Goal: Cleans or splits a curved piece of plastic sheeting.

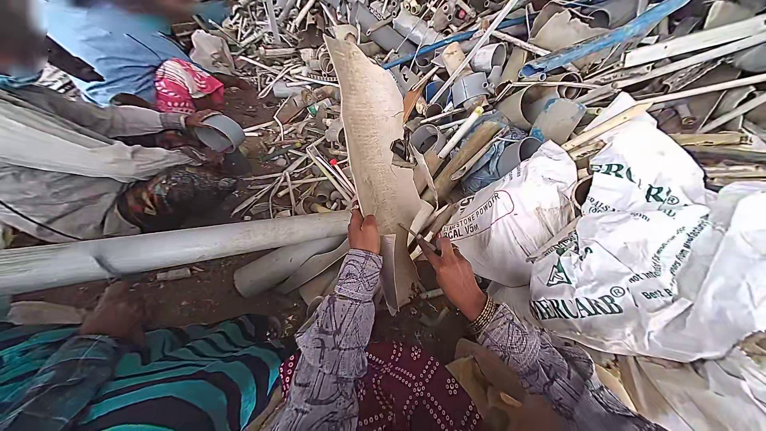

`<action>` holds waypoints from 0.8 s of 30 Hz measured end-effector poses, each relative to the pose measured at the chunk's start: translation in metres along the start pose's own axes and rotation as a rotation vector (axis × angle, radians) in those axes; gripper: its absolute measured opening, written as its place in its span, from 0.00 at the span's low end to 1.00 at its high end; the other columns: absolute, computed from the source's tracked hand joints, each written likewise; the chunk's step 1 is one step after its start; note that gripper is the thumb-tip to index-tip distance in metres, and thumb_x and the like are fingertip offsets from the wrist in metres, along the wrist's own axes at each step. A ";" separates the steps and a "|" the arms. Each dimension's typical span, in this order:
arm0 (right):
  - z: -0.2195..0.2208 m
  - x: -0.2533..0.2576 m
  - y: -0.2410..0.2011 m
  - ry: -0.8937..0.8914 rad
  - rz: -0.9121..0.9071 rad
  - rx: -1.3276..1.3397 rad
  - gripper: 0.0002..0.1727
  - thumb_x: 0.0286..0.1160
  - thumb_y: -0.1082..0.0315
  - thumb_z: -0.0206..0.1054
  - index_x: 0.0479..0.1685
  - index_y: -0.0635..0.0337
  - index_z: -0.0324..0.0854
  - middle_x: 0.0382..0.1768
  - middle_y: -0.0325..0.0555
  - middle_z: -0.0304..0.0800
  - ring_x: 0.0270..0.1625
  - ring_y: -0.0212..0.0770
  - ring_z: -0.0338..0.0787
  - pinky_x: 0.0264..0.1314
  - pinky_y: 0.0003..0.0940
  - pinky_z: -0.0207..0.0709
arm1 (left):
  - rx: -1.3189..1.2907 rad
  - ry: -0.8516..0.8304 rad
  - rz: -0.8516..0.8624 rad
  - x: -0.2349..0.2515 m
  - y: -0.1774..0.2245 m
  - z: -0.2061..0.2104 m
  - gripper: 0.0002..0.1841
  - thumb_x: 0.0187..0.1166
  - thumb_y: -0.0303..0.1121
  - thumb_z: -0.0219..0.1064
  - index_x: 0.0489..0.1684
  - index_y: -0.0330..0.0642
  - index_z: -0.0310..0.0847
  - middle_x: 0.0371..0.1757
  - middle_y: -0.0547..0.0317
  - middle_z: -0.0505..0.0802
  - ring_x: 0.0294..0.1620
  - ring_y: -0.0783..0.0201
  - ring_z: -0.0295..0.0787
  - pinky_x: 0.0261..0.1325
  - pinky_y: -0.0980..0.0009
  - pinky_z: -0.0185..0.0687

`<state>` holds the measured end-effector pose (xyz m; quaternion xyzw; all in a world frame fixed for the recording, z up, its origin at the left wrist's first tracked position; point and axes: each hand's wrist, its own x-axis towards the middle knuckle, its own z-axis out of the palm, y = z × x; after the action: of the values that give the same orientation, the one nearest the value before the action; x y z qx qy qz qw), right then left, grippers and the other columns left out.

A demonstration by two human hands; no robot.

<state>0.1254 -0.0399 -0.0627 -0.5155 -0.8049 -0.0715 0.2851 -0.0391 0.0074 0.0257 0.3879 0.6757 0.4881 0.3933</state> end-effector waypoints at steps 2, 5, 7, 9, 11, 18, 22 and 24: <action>0.001 -0.013 -0.005 -0.119 -0.028 0.027 0.26 0.62 0.87 0.67 0.64 0.65 0.89 0.46 0.75 0.87 0.31 0.67 0.92 0.29 0.50 0.86 | -0.013 0.016 0.007 0.001 0.000 0.000 0.23 0.80 0.16 0.49 0.76 0.22 0.67 0.66 0.28 0.82 0.66 0.46 0.78 0.71 0.53 0.67; -0.006 -0.020 -0.013 -0.438 0.040 0.098 0.28 0.73 0.86 0.60 0.73 0.61 0.83 0.59 0.79 0.82 0.41 0.72 0.91 0.40 0.56 0.85 | -0.056 0.067 0.039 0.006 0.002 -0.006 0.24 0.79 0.15 0.48 0.77 0.22 0.66 0.69 0.27 0.80 0.69 0.46 0.77 0.73 0.52 0.67; 0.001 -0.014 -0.005 -0.240 0.043 0.104 0.28 0.66 0.88 0.62 0.68 0.62 0.87 0.51 0.77 0.85 0.35 0.70 0.91 0.33 0.54 0.85 | -0.140 0.104 0.061 0.004 0.005 -0.010 0.24 0.78 0.14 0.48 0.76 0.22 0.65 0.69 0.30 0.80 0.68 0.51 0.77 0.72 0.58 0.68; 0.007 -0.008 0.000 -0.055 0.033 0.069 0.28 0.62 0.88 0.64 0.65 0.62 0.89 0.45 0.75 0.86 0.31 0.67 0.92 0.28 0.51 0.85 | -0.256 0.154 0.051 0.002 0.006 -0.009 0.22 0.77 0.13 0.49 0.70 0.21 0.68 0.62 0.36 0.81 0.59 0.58 0.78 0.65 0.64 0.72; 0.012 -0.018 -0.003 -0.038 0.003 0.070 0.28 0.61 0.88 0.66 0.64 0.64 0.89 0.44 0.74 0.86 0.29 0.66 0.92 0.26 0.50 0.85 | -0.342 0.217 0.010 0.005 0.006 -0.011 0.20 0.76 0.12 0.50 0.67 0.21 0.69 0.56 0.39 0.80 0.54 0.61 0.77 0.60 0.67 0.73; 0.017 -0.021 0.010 0.029 0.064 0.208 0.25 0.64 0.87 0.64 0.64 0.68 0.88 0.44 0.76 0.87 0.28 0.66 0.91 0.28 0.51 0.86 | -0.470 0.373 -0.096 0.027 0.003 -0.035 0.17 0.80 0.18 0.49 0.65 0.25 0.68 0.52 0.42 0.79 0.48 0.61 0.77 0.55 0.65 0.75; 0.017 -0.026 0.021 -0.011 -0.081 0.190 0.26 0.59 0.86 0.65 0.61 0.64 0.90 0.40 0.72 0.86 0.25 0.62 0.90 0.22 0.48 0.84 | -0.359 0.412 -0.112 0.029 0.012 -0.052 0.12 0.84 0.20 0.51 0.58 0.24 0.73 0.48 0.44 0.80 0.46 0.63 0.77 0.53 0.68 0.72; 0.014 -0.020 0.029 0.052 -0.026 0.196 0.26 0.62 0.86 0.63 0.63 0.65 0.90 0.39 0.73 0.86 0.24 0.62 0.89 0.22 0.48 0.83 | -0.441 0.413 -0.077 0.030 0.007 -0.053 0.11 0.84 0.21 0.50 0.58 0.26 0.72 0.46 0.47 0.80 0.44 0.65 0.78 0.51 0.68 0.75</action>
<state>0.1512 -0.0372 -0.0899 -0.4725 -0.8070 -0.0097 0.3542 -0.0981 0.0171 0.0398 0.1598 0.6332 0.6764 0.3406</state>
